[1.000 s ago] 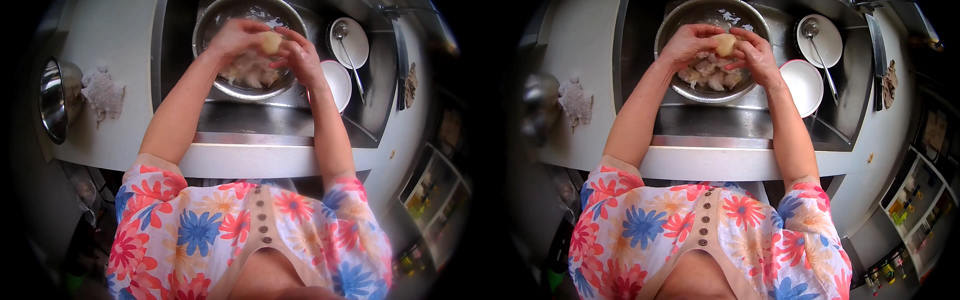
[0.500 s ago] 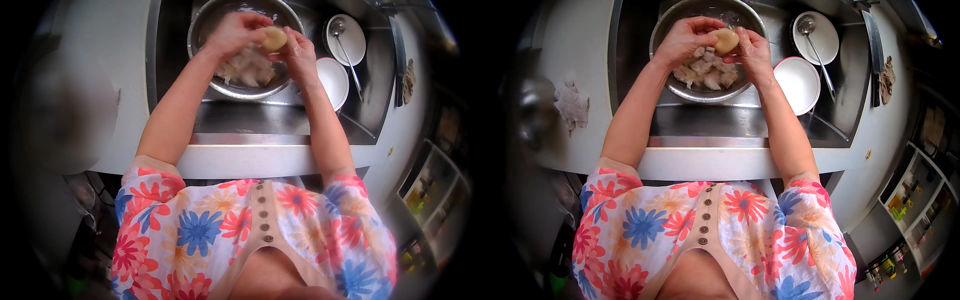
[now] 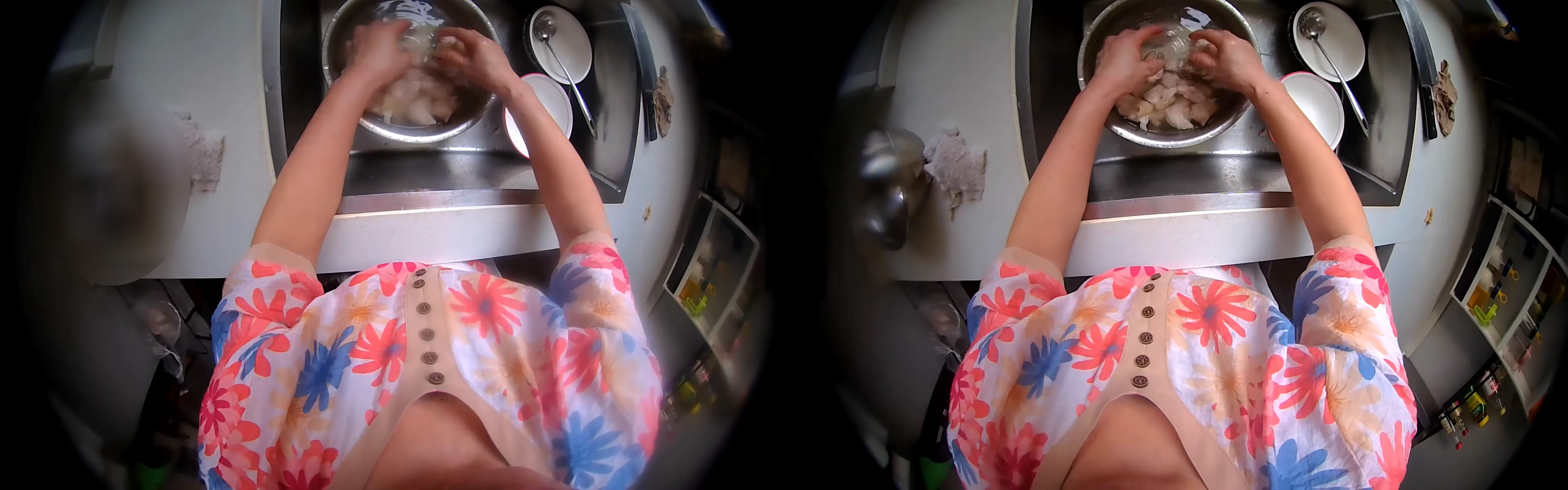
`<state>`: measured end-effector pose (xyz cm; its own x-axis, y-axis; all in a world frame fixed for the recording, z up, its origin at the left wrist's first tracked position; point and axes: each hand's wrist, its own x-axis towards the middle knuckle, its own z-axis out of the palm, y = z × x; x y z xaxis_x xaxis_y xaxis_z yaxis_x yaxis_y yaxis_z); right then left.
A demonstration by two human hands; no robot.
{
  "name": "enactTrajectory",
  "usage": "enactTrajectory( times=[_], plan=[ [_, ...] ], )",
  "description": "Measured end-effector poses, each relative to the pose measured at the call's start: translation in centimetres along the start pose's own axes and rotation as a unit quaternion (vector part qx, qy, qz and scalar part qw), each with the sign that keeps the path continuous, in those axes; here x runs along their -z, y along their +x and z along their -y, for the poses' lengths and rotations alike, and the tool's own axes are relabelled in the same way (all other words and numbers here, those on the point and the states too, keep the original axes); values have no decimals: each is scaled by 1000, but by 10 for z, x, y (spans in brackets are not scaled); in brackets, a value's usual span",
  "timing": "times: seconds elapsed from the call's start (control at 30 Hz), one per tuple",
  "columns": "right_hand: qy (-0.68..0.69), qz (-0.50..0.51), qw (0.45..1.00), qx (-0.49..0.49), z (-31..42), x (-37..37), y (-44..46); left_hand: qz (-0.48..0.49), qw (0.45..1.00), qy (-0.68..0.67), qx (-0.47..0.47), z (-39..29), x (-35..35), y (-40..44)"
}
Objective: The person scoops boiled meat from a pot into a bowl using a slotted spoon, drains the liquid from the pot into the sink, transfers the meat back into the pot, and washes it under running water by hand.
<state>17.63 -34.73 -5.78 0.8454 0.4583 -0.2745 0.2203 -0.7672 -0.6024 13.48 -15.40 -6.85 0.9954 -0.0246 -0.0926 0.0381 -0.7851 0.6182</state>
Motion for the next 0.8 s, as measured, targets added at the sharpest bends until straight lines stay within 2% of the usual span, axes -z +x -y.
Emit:
enactTrajectory(
  times=[0.07,0.1,0.13,0.17,0.2,0.27,0.3,0.43,0.47,0.53,0.6,0.67,0.73,0.77,0.8],
  plan=[
    [-161,-13,981,102,-3,-11,-3,104,990,76,50,-3,10,-14],
    [-159,52,984,54,-7,-28,-2,139,982,110,57,-7,7,-21],
    [-265,64,962,20,-2,-42,-7,174,972,141,63,-8,-2,-26],
    [-284,73,956,4,8,-47,-5,105,971,212,43,3,-36,-32],
    [-304,81,949,-10,13,-49,-1,134,970,194,56,3,-32,-24],
    [-242,100,965,-22,6,-44,13,194,965,155,85,2,-24,-12],
    [-210,105,972,-27,3,-38,23,184,970,101,118,2,-17,-6],
    [-98,117,984,89,-2,-2,31,192,967,-13,167,10,-1,0],
    [-129,73,987,54,3,6,25,184,966,-34,178,12,-5,-2],
    [-39,65,997,8,-5,5,25,168,963,-76,196,8,-6,-7],
    [25,65,993,-93,-12,-29,19,120,975,-118,142,5,-14,-8],
    [270,82,951,-125,-11,-36,16,113,961,-215,131,10,-21,-10],
    [499,95,848,-154,-5,-38,10,147,907,-365,152,23,-29,0],
    [511,107,836,-166,0,-34,6,170,879,-406,183,30,-36,5],
    [510,92,842,-152,5,-29,3,172,885,-396,175,25,-29,4]
  ],
)
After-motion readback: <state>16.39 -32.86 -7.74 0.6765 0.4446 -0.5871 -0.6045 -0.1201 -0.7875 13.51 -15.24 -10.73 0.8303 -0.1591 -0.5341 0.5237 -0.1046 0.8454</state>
